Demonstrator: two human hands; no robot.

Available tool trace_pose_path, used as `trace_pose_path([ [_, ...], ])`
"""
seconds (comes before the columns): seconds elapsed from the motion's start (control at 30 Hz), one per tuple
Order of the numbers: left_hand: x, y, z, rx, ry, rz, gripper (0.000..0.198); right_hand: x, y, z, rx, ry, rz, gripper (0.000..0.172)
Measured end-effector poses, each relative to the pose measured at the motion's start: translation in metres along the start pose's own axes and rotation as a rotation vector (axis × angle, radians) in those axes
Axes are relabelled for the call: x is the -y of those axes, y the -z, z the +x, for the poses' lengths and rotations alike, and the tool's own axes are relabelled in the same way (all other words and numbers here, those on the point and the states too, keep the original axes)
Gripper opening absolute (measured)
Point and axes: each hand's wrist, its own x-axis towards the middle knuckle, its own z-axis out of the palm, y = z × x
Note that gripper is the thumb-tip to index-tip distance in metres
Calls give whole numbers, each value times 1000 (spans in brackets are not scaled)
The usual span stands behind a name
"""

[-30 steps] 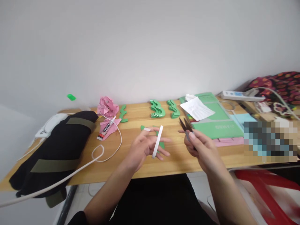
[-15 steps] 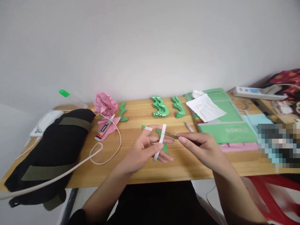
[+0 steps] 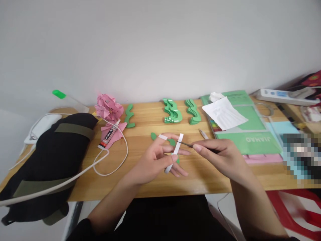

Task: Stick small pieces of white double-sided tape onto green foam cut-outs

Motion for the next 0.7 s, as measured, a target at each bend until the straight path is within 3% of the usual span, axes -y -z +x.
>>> trace_pose_path([
  [0.3, 2, 3, -1, 56, -15, -44, 40, -1, 1, -1, 2, -33, -3, 30],
  [0.53, -4, -4, -6, -68, -50, 55, 61, 0, 7, -9, -121, -73, 19, 44],
  [0.7, 0, -11, -6, -98, -96, 128, 61, 1, -13, -6, -104, -64, 265, 51],
])
